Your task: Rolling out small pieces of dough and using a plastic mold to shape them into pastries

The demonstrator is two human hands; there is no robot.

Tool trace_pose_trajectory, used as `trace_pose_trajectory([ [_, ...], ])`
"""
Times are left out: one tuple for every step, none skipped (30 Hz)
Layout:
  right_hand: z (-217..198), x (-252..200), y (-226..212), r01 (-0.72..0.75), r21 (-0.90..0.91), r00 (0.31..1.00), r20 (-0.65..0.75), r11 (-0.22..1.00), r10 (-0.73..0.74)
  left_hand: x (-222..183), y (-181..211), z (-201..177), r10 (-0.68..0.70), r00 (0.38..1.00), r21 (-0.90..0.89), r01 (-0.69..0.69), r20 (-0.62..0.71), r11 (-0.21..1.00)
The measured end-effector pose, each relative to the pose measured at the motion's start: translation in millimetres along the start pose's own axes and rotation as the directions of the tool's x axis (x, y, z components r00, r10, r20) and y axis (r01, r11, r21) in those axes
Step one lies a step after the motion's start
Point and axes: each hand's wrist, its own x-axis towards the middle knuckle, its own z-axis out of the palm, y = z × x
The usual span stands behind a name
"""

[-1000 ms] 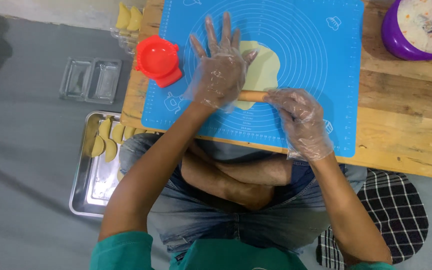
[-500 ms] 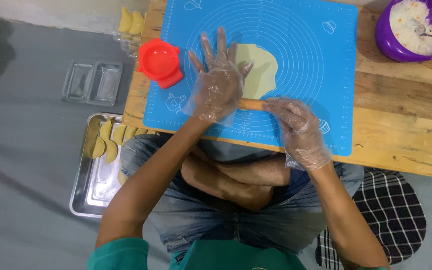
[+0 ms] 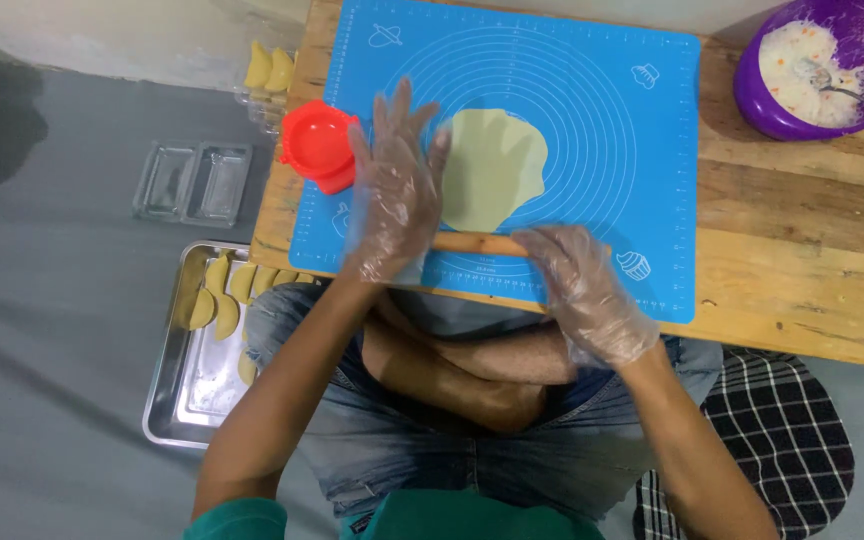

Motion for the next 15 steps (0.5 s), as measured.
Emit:
trace_pose_trajectory([
  [-5.4,7.2,2.8,0.024,0.072,1.0,0.001,0.997,-0.024,4.8,1.0,7.7,-0.056,0.998,-0.114,0.058,0.017,0.992],
  [-10.6,15.9,6.2,0.051,0.142,0.999,-0.001,0.989,-0.051,10.5,1.0,15.8,-0.112,0.993,-0.223,0.118,0.038,0.968],
  [-5.1,23.8,20.9,0.053,0.142,0.999,-0.003,0.988,-0.053,16.5,-7.2,14.8,-0.114,0.993,-0.221,0.119,0.036,0.968],
  [-0.2,29.6,34.8,0.119,0.128,0.992,-0.044,0.985,-0.114,21.9,-14.0,13.0,0.1,0.989,-0.216,-0.075,0.106,0.973],
  [4.4,35.2,48.9,0.184,0.112,0.981,-0.083,0.977,-0.175,27.4,-20.5,11.1,0.307,0.936,-0.224,-0.266,0.173,0.938],
  [5.2,45.8,57.3,0.183,0.109,0.981,-0.085,0.977,-0.174,34.7,-15.3,11.0,0.309,0.936,-0.224,-0.268,0.17,0.937],
  [5.9,56.4,65.5,0.191,0.143,0.982,-0.039,0.971,-0.187,42.0,-10.2,10.7,0.24,0.943,-0.393,-0.136,0.228,0.909],
  [7.1,68.1,73.6,0.199,0.178,0.979,0.005,0.964,-0.204,49.3,-6.2,10.7,0.181,0.938,-0.538,0.008,0.297,0.843],
  [10.0,75.6,79.2,0.2,0.177,0.979,0.002,0.964,-0.204,48.2,11.5,33.7,0.181,0.938,-0.537,0.006,0.295,0.844],
  [13.4,83.5,84.8,0.137,0.22,0.986,0.06,0.966,-0.153,46.6,28.5,57.0,0.114,0.945,-0.45,0.038,0.306,0.892],
  [16.8,91.6,90.2,0.07,0.259,0.987,0.121,0.963,-0.105,45.0,45.3,80.5,0.047,0.949,-0.358,0.072,0.311,0.931],
  [22.5,95.6,97.4,0.073,0.259,0.987,0.118,0.963,-0.106,51.1,35.9,68.0,0.046,0.95,-0.356,0.071,0.309,0.932],
  [28.3,99.7,104.9,0.053,0.323,0.986,0.135,0.945,-0.102,57.2,26.6,55.5,0.138,0.883,-0.425,0.075,0.449,0.902],
  [33.8,102.3,112.2,0.031,0.386,0.983,0.153,0.922,-0.097,62.6,18.5,42.8,0.237,0.788,-0.49,0.092,0.568,0.867],
  [32.8,106.2,111.6,0.031,0.385,0.984,0.152,0.922,-0.096,53.7,23.4,52.0,0.238,0.789,-0.49,0.09,0.566,0.867],
])
